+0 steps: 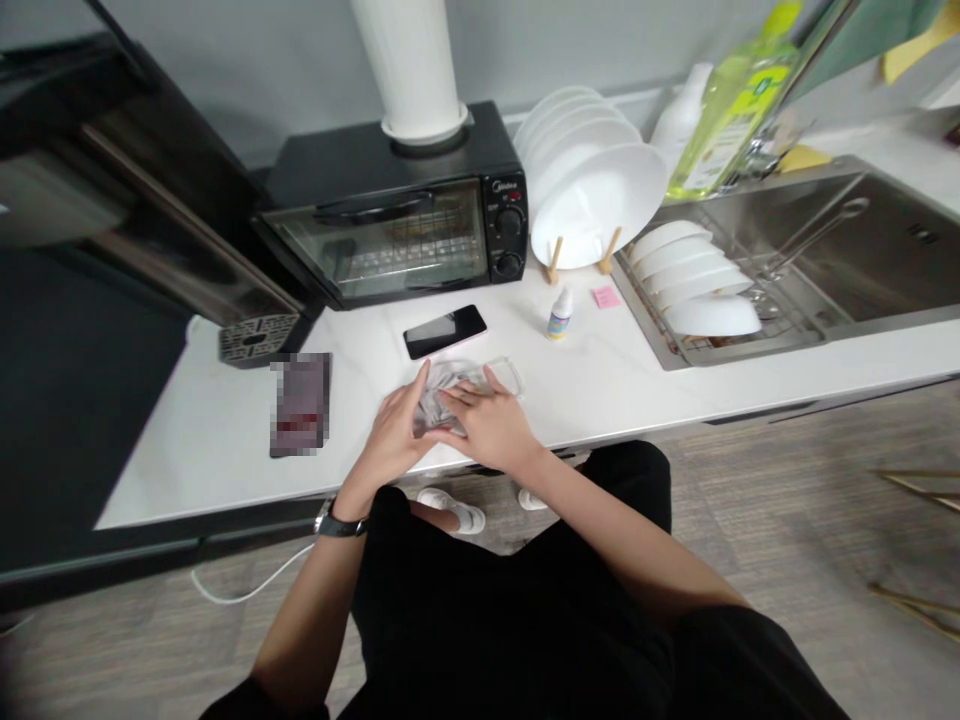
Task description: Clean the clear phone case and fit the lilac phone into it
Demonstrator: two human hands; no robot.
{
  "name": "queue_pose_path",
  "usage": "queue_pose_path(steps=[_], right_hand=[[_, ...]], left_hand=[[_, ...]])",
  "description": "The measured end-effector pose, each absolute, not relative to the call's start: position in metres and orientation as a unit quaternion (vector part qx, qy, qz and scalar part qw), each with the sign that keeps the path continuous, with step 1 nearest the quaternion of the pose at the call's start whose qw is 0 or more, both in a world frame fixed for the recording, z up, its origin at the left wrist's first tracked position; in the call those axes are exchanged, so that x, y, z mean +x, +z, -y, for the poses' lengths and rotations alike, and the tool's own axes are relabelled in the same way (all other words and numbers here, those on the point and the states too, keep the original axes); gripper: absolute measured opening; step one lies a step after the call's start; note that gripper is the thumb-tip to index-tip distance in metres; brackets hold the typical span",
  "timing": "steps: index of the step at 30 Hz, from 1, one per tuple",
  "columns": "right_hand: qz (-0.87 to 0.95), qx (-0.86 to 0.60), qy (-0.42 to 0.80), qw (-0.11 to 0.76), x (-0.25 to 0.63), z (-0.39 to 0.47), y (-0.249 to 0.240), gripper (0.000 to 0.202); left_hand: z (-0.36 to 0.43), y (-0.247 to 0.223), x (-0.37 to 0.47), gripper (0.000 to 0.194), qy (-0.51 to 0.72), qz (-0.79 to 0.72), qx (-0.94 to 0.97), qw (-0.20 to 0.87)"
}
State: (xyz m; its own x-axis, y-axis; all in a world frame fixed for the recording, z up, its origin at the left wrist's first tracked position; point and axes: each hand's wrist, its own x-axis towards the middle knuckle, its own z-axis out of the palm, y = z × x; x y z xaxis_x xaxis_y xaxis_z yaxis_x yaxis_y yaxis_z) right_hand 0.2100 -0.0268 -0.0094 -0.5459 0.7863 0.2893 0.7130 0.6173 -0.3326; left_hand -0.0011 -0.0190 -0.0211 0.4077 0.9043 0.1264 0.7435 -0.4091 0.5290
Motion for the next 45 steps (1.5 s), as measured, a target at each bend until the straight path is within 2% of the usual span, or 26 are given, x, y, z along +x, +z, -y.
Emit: queue_pose_path(steps=[7,10,16,23,27,31,33,40,43,45], right_hand=[[0.81,-0.552,0.008,0.196,0.251,0.049,-0.013,0.056],[0.828,-0.525,0.023,0.199,0.239,0.059,-0.016,0.062],[0.885,-0.404,0.086,0.217,0.209,0.032,-0.013,0.054],[0.845,-0.505,0.021,0.175,0.27,0.037,-0.007,0.059],[0.858,-0.482,0.036,0.175,0.257,0.061,-0.006,0.068],[0.889,-0.393,0.113,0.207,0.218,0.048,-0.009,0.055],[0.892,-0.386,0.113,0.208,0.211,0.032,-0.01,0.052],[0.85,-0.491,0.034,0.188,0.26,0.029,-0.009,0.048],[0.83,-0.524,0.026,0.187,0.267,0.051,-0.008,0.054],[0.846,-0.496,0.048,0.188,0.254,0.059,-0.008,0.06]], left_hand=[[0.021,-0.015,0.004,0.107,0.219,-0.501,0.81,0.21],[0.019,-0.018,0.002,0.106,0.219,-0.502,0.811,0.208],[0.016,-0.025,-0.005,0.104,0.214,-0.51,0.806,0.211],[0.021,-0.018,0.003,0.105,0.221,-0.496,0.814,0.206],[0.02,-0.016,0.003,0.107,0.218,-0.486,0.82,0.207],[0.019,-0.021,-0.002,0.105,0.217,-0.494,0.816,0.208],[0.019,-0.023,-0.004,0.103,0.216,-0.493,0.817,0.209],[0.024,-0.016,0.002,0.102,0.216,-0.499,0.813,0.206],[0.024,-0.013,0.004,0.104,0.217,-0.495,0.815,0.211],[0.023,-0.013,0.004,0.106,0.216,-0.491,0.816,0.213]])
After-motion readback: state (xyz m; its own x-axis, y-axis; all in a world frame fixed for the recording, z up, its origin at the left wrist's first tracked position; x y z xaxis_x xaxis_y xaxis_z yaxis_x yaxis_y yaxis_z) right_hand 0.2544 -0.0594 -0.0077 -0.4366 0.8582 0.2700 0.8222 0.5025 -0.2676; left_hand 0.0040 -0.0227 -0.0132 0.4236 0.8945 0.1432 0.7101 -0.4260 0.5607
